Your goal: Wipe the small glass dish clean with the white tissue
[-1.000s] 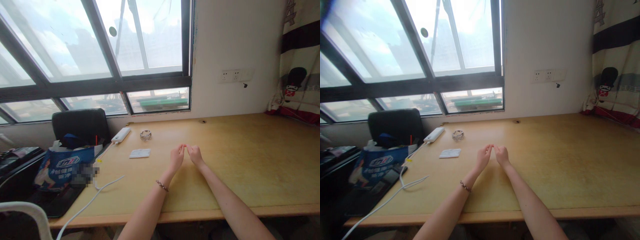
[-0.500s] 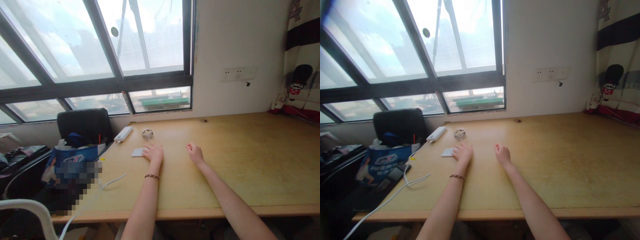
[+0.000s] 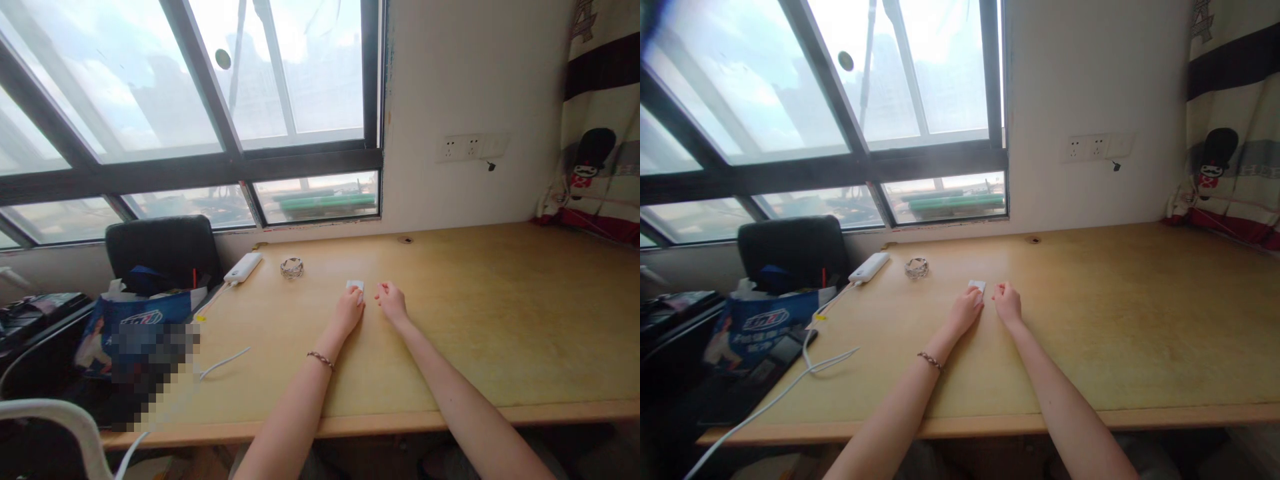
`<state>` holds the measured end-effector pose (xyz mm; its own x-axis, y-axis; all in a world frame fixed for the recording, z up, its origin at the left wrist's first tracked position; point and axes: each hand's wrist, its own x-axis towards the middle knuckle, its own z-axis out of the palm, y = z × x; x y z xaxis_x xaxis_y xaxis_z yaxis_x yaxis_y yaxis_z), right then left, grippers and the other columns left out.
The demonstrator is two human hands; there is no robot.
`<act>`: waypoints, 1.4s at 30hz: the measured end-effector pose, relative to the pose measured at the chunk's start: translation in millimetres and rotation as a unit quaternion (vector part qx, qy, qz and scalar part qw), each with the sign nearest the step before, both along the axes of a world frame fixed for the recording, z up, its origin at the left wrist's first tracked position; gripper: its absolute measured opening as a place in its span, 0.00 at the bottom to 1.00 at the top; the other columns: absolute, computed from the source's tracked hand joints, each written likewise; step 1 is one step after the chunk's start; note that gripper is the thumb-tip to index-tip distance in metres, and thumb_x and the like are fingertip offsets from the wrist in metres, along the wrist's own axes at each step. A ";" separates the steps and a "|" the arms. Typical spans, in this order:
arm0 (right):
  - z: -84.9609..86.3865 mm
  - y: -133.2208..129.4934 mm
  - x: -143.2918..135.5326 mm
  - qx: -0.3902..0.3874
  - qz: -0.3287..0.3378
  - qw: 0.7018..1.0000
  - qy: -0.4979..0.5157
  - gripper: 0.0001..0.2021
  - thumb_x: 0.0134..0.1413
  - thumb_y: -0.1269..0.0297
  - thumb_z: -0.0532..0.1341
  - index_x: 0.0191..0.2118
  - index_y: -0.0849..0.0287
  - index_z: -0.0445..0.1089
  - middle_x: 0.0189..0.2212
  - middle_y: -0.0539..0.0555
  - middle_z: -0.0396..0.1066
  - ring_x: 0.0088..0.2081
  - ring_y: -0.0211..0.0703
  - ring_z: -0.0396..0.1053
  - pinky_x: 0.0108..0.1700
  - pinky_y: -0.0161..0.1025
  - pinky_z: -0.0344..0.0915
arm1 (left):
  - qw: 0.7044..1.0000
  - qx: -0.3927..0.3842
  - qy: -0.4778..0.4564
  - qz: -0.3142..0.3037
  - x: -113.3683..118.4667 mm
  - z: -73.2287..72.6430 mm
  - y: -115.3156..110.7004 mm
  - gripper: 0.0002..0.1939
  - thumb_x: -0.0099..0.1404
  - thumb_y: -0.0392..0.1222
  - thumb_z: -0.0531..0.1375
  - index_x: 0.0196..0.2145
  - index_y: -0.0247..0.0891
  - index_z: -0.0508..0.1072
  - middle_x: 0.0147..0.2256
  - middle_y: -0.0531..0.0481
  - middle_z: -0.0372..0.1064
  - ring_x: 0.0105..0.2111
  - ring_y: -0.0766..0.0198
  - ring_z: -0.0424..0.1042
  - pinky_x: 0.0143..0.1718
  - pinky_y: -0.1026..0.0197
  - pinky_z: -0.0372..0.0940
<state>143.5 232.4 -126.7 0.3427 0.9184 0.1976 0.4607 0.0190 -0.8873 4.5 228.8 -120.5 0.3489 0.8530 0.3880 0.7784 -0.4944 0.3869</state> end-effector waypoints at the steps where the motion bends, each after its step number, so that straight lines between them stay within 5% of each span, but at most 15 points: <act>1: -1.1 0.8 -0.2 -0.003 0.001 1.000 0.003 0.13 0.50 0.57 0.50 0.32 0.60 0.65 0.20 0.52 0.70 0.21 0.38 0.66 0.24 0.32 0.59 | 0.999 0.005 0.014 0.034 0.4 0.6 -1.7 0.09 0.56 0.34 0.52 0.36 0.35 0.66 0.43 0.43 0.62 0.42 0.61 0.63 0.41 0.63 0.58; 4: -1.9 0.8 -0.7 -0.003 0.006 1.000 0.006 0.12 0.50 0.58 0.50 0.32 0.60 0.65 0.21 0.52 0.70 0.22 0.38 0.67 0.24 0.32 0.60 | 0.990 -0.009 0.054 0.128 0.1 2.1 -5.2 0.10 0.59 0.36 0.49 0.37 0.33 0.66 0.40 0.39 0.63 0.40 0.59 0.64 0.38 0.61 0.59; 8: -0.5 -0.7 -1.2 -0.005 0.010 1.000 0.018 0.11 0.49 0.59 0.50 0.32 0.60 0.64 0.23 0.52 0.70 0.22 0.37 0.67 0.23 0.32 0.61 | 0.984 -0.045 0.066 0.160 -1.1 3.9 -5.9 0.11 0.59 0.35 0.48 0.33 0.32 0.69 0.35 0.39 0.66 0.35 0.59 0.67 0.34 0.62 0.59; 13: 0.2 -0.2 -3.5 -0.028 0.034 0.994 0.101 0.07 0.47 0.62 0.53 0.31 0.61 0.63 0.25 0.53 0.70 0.22 0.36 0.68 0.21 0.31 0.63 | 0.979 -0.091 -0.130 0.128 0.0 10.3 -2.4 0.13 0.59 0.39 0.49 0.29 0.33 0.72 0.31 0.42 0.70 0.31 0.61 0.68 0.34 0.62 0.58; 15: 0.3 0.5 -5.1 -0.032 0.049 0.988 0.143 0.08 0.45 0.62 0.55 0.31 0.61 0.63 0.27 0.54 0.70 0.25 0.38 0.69 0.22 0.31 0.64 | 0.948 -0.130 -0.276 0.092 3.0 11.7 -0.6 0.13 0.57 0.42 0.52 0.30 0.33 0.73 0.31 0.43 0.71 0.31 0.61 0.68 0.33 0.63 0.59; 19: 2.7 0.0 -7.4 -0.015 0.088 0.973 0.215 0.12 0.43 0.59 0.57 0.32 0.62 0.65 0.32 0.57 0.70 0.28 0.40 0.70 0.26 0.34 0.67 | 0.827 -0.221 -0.515 0.037 13.3 9.8 -1.2 0.15 0.51 0.47 0.58 0.30 0.32 0.74 0.29 0.44 0.71 0.29 0.61 0.67 0.29 0.64 0.59; 22: 7.1 -3.2 -6.8 0.013 0.093 0.978 0.187 0.13 0.41 0.58 0.59 0.32 0.62 0.67 0.32 0.56 0.71 0.30 0.41 0.70 0.28 0.35 0.67 | 0.761 -0.282 -0.584 -0.012 20.8 9.1 -6.3 0.17 0.49 0.48 0.60 0.31 0.31 0.74 0.29 0.44 0.71 0.28 0.63 0.67 0.29 0.64 0.60; 25: 12.0 -7.6 -5.0 0.026 0.071 0.990 0.123 0.14 0.39 0.57 0.60 0.32 0.62 0.68 0.30 0.56 0.72 0.29 0.42 0.70 0.29 0.36 0.66 | 0.725 -0.322 -0.607 -0.041 24.7 11.3 -11.9 0.19 0.48 0.49 0.61 0.31 0.31 0.74 0.30 0.43 0.70 0.27 0.65 0.67 0.29 0.65 0.61; 36: 14.0 -8.4 -2.6 0.061 0.052 0.991 0.105 0.14 0.43 0.57 0.56 0.33 0.62 0.68 0.31 0.56 0.72 0.31 0.42 0.69 0.33 0.36 0.64 | 0.660 -0.324 -0.676 -0.035 22.0 10.0 -8.3 0.16 0.45 0.47 0.62 0.27 0.29 0.72 0.28 0.43 0.70 0.27 0.64 0.68 0.30 0.62 0.63; 42: 10.0 -2.6 -2.5 0.047 0.043 0.987 0.150 0.15 0.44 0.57 0.55 0.35 0.62 0.68 0.34 0.56 0.71 0.34 0.42 0.68 0.35 0.35 0.63 | 0.671 -0.299 -0.679 0.008 19.1 10.1 -6.2 0.16 0.44 0.46 0.62 0.27 0.31 0.70 0.27 0.46 0.69 0.27 0.65 0.68 0.30 0.62 0.63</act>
<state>141.0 229.9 -116.7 0.3205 0.9292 0.1842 0.1711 0.1345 -0.9760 23.6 222.6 -110.4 0.0090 0.9972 -0.0737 -0.4888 0.0687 0.8697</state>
